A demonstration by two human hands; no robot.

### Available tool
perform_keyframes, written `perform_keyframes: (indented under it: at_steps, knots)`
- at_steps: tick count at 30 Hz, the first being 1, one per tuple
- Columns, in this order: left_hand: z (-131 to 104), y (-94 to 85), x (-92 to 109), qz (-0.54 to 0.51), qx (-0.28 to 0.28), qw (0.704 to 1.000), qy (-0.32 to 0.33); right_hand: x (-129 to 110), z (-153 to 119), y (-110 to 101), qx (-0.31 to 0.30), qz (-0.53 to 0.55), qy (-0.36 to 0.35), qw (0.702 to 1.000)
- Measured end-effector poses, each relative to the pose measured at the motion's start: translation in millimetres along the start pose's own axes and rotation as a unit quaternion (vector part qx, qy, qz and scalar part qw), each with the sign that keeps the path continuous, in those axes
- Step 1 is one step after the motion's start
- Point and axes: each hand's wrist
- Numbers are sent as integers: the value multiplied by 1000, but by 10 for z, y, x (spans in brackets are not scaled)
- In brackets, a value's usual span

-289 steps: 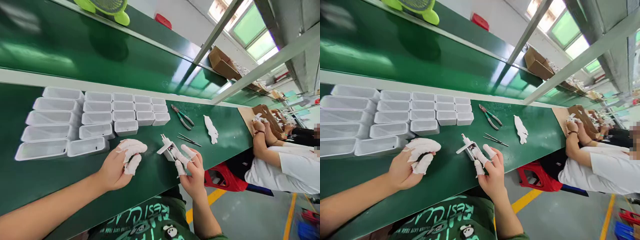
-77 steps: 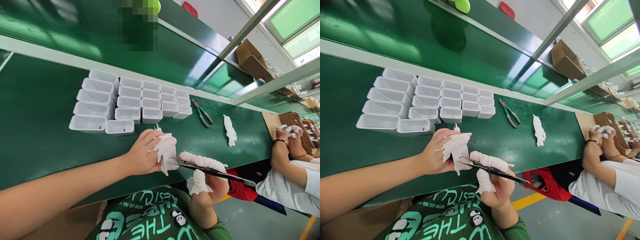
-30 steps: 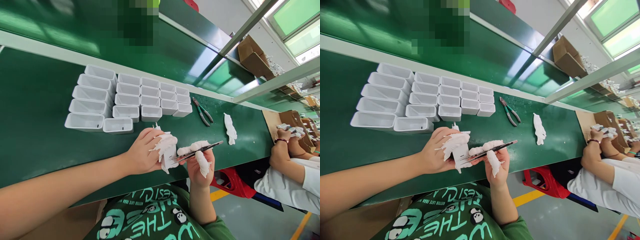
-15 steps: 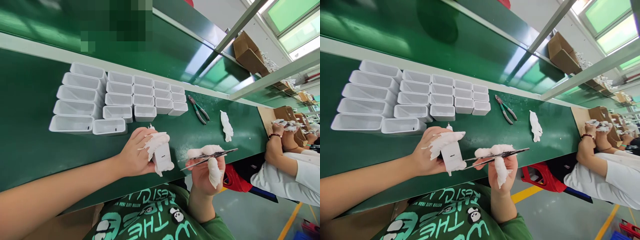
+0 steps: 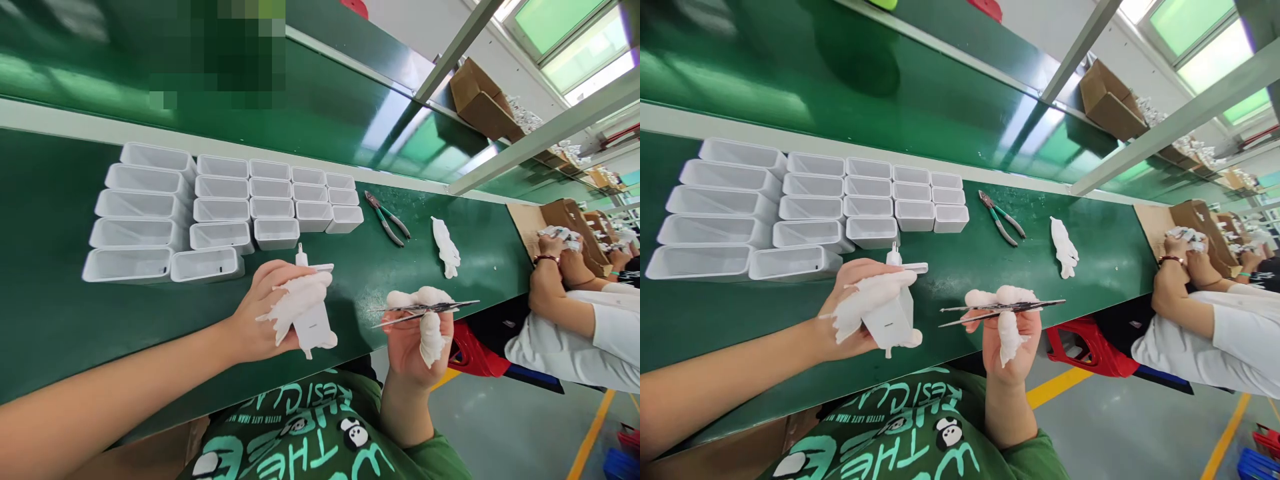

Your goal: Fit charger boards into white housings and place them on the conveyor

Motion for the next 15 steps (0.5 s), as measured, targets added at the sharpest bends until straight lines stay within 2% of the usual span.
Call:
perform_keyframes:
  at_steps: [4, 8, 12, 15]
  knots:
    - [20, -4, 60, -7, -56, 987, 152, -39, -8, 7, -22, 51, 4, 998]
    - [97, 7, 179, 16, -91, 941, 326, -48, 35, -36, -7, 62, 26, 998]
    - [98, 28, 223, 28, -98, 916, 388, -59, 65, -31, -17, 44, 28, 998]
    - [42, 44, 236, 70, -98, 898, 424, -90, 96, 23, -89, 46, 32, 994]
Point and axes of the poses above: each hand's wrist, its own z-axis towards the middle knuckle, its own y-axis out of the palm, x = y × z, and after that the axes turned 7 degrees about -z, right-handed
